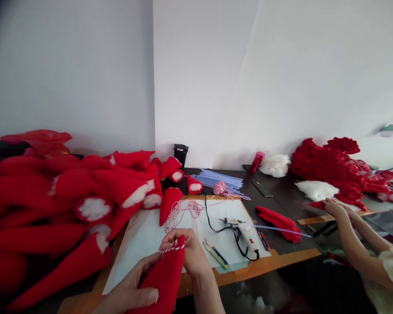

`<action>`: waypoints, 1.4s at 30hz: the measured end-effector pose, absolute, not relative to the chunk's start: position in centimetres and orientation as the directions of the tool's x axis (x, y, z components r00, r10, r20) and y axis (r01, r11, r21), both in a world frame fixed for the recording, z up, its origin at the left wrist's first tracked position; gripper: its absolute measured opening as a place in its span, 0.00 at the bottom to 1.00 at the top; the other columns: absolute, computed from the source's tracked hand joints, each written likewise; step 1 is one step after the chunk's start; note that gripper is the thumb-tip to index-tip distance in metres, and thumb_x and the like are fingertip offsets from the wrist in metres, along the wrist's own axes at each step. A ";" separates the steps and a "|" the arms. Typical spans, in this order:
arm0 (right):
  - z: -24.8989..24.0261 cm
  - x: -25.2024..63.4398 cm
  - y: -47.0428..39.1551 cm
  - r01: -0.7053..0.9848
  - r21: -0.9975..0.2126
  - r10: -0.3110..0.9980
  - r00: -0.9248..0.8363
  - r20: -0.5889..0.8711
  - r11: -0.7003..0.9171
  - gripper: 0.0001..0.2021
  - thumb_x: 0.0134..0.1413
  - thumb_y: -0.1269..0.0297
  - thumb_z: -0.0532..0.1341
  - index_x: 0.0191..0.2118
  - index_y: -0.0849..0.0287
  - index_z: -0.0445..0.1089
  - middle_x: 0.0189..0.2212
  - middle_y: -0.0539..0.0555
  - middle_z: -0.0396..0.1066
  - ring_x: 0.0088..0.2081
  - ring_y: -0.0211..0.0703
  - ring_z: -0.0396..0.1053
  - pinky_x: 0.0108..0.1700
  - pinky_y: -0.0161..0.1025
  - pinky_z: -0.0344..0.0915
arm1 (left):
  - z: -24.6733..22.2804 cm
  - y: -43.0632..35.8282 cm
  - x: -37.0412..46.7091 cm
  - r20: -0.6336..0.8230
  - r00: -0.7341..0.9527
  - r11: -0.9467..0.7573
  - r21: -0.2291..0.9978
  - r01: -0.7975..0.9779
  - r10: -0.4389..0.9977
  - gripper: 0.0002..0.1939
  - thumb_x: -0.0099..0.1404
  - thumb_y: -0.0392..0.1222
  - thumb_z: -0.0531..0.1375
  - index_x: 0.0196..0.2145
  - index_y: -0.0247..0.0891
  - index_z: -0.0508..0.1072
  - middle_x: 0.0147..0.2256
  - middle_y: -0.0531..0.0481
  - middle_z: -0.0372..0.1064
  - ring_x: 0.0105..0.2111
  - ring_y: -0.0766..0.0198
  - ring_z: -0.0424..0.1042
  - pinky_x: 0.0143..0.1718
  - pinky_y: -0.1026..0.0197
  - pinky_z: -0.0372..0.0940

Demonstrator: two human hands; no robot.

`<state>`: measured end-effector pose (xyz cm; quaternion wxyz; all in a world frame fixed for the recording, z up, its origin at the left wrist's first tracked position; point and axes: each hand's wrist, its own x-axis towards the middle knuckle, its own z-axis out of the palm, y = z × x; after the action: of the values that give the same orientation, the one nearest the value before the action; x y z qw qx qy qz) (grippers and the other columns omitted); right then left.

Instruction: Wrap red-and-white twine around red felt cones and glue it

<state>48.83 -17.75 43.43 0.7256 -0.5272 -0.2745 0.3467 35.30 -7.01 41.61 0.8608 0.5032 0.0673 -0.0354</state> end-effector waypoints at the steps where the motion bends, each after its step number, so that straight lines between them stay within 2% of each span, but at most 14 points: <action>1: 43.4 49.1 -17.8 -0.213 -0.955 0.792 0.610 0.036 0.207 0.11 0.42 0.59 0.73 0.24 0.60 0.75 0.18 0.48 0.69 0.20 0.33 0.62 0.25 0.31 0.58 | 41.5 -7.0 35.6 -0.103 0.994 0.433 0.898 0.079 0.032 0.40 0.49 0.51 0.73 0.57 0.41 0.66 0.53 0.43 0.71 0.46 0.49 0.73 0.47 0.50 0.69; 2: 43.4 49.3 -17.8 -0.210 -0.956 0.795 0.606 0.036 0.203 0.10 0.42 0.60 0.73 0.25 0.60 0.76 0.18 0.48 0.70 0.20 0.33 0.62 0.25 0.31 0.59 | 41.5 -7.0 35.8 -0.043 0.997 0.356 0.934 0.018 0.062 0.40 0.49 0.51 0.72 0.57 0.42 0.65 0.54 0.43 0.70 0.49 0.48 0.72 0.49 0.50 0.68; 4: 43.2 49.5 -17.8 -0.190 -0.964 0.804 0.594 0.036 0.184 0.09 0.42 0.60 0.73 0.26 0.61 0.77 0.19 0.49 0.71 0.21 0.35 0.64 0.26 0.32 0.60 | 41.6 -7.2 36.0 0.070 0.989 0.144 0.986 -0.088 0.128 0.33 0.53 0.50 0.70 0.53 0.42 0.66 0.52 0.44 0.71 0.50 0.48 0.72 0.50 0.51 0.68; 7: 42.7 49.5 -18.0 -0.138 -0.975 0.776 0.628 0.050 0.174 0.09 0.44 0.61 0.72 0.29 0.61 0.79 0.21 0.50 0.72 0.23 0.34 0.63 0.27 0.32 0.59 | 41.8 -7.7 36.1 0.153 0.950 -0.148 0.982 -0.116 0.272 0.20 0.58 0.47 0.66 0.45 0.42 0.65 0.42 0.47 0.74 0.42 0.53 0.75 0.43 0.55 0.70; 9: 42.4 49.5 -18.3 -0.098 -0.977 0.729 0.680 0.072 0.188 0.09 0.46 0.60 0.71 0.31 0.60 0.78 0.22 0.48 0.71 0.23 0.33 0.61 0.28 0.31 0.57 | 41.8 -7.9 36.1 0.184 0.900 -0.252 0.964 -0.086 0.396 0.20 0.59 0.47 0.66 0.44 0.43 0.62 0.40 0.48 0.74 0.39 0.54 0.76 0.40 0.56 0.71; 12: 42.5 49.7 -19.2 -0.031 -0.980 0.662 0.742 0.108 0.195 0.11 0.52 0.57 0.69 0.29 0.60 0.76 0.21 0.46 0.66 0.24 0.31 0.55 0.28 0.30 0.54 | 41.3 -8.0 36.3 0.204 0.824 -0.313 0.949 -0.034 0.528 0.24 0.58 0.50 0.66 0.46 0.43 0.59 0.41 0.45 0.75 0.42 0.51 0.77 0.43 0.53 0.72; 17: 43.9 49.6 -19.8 0.148 -0.986 0.547 0.820 0.168 0.082 0.17 0.59 0.52 0.64 0.29 0.61 0.72 0.20 0.44 0.57 0.23 0.32 0.46 0.26 0.32 0.47 | 40.6 -7.9 36.7 0.168 0.803 -0.275 0.962 -0.006 0.572 0.28 0.59 0.53 0.65 0.50 0.43 0.58 0.47 0.40 0.75 0.45 0.50 0.77 0.46 0.49 0.73; 25: 44.1 49.6 -18.7 0.261 -0.965 0.436 0.868 0.240 0.013 0.19 0.63 0.48 0.58 0.29 0.59 0.65 0.21 0.44 0.54 0.24 0.34 0.48 0.27 0.34 0.48 | 40.8 -7.9 36.6 0.143 0.796 -0.177 0.983 -0.046 0.588 0.26 0.59 0.52 0.66 0.49 0.43 0.59 0.44 0.44 0.75 0.42 0.53 0.78 0.45 0.52 0.73; 29: 43.7 48.9 -18.8 0.248 -0.969 0.447 0.865 0.226 0.010 0.19 0.63 0.49 0.58 0.28 0.58 0.65 0.20 0.44 0.53 0.24 0.34 0.47 0.26 0.34 0.47 | 41.0 -7.7 36.6 0.093 0.804 -0.058 0.996 -0.073 0.588 0.27 0.58 0.52 0.67 0.49 0.43 0.59 0.43 0.45 0.76 0.38 0.54 0.78 0.40 0.55 0.73; 34: 43.9 47.4 -19.1 0.114 -0.988 0.475 0.867 0.151 0.105 0.18 0.62 0.49 0.60 0.30 0.58 0.66 0.21 0.43 0.52 0.22 0.32 0.44 0.23 0.33 0.44 | 40.4 -7.4 37.0 0.004 0.792 0.079 0.995 -0.066 0.611 0.29 0.57 0.53 0.68 0.49 0.44 0.59 0.39 0.49 0.77 0.35 0.56 0.78 0.36 0.58 0.73; 37: 44.3 47.1 -19.0 0.094 -0.987 0.470 0.871 0.144 0.128 0.17 0.62 0.50 0.61 0.30 0.58 0.67 0.22 0.44 0.53 0.22 0.31 0.45 0.23 0.33 0.43 | 40.1 -7.6 37.3 -0.028 0.796 0.129 0.990 -0.063 0.605 0.29 0.58 0.55 0.67 0.50 0.44 0.59 0.38 0.49 0.76 0.34 0.55 0.78 0.34 0.57 0.73; 42: 45.4 46.6 -18.6 0.105 -0.983 0.433 0.887 0.160 0.148 0.15 0.62 0.51 0.61 0.32 0.58 0.68 0.22 0.44 0.56 0.22 0.32 0.49 0.23 0.31 0.48 | 40.0 -8.1 37.5 -0.046 0.797 0.162 0.985 -0.065 0.602 0.28 0.60 0.58 0.65 0.50 0.44 0.59 0.40 0.48 0.75 0.35 0.54 0.78 0.34 0.55 0.74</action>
<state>46.61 -18.61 45.40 0.7280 -0.6430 -0.2094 0.1127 37.53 -8.08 40.01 0.7292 0.6056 0.2219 0.2288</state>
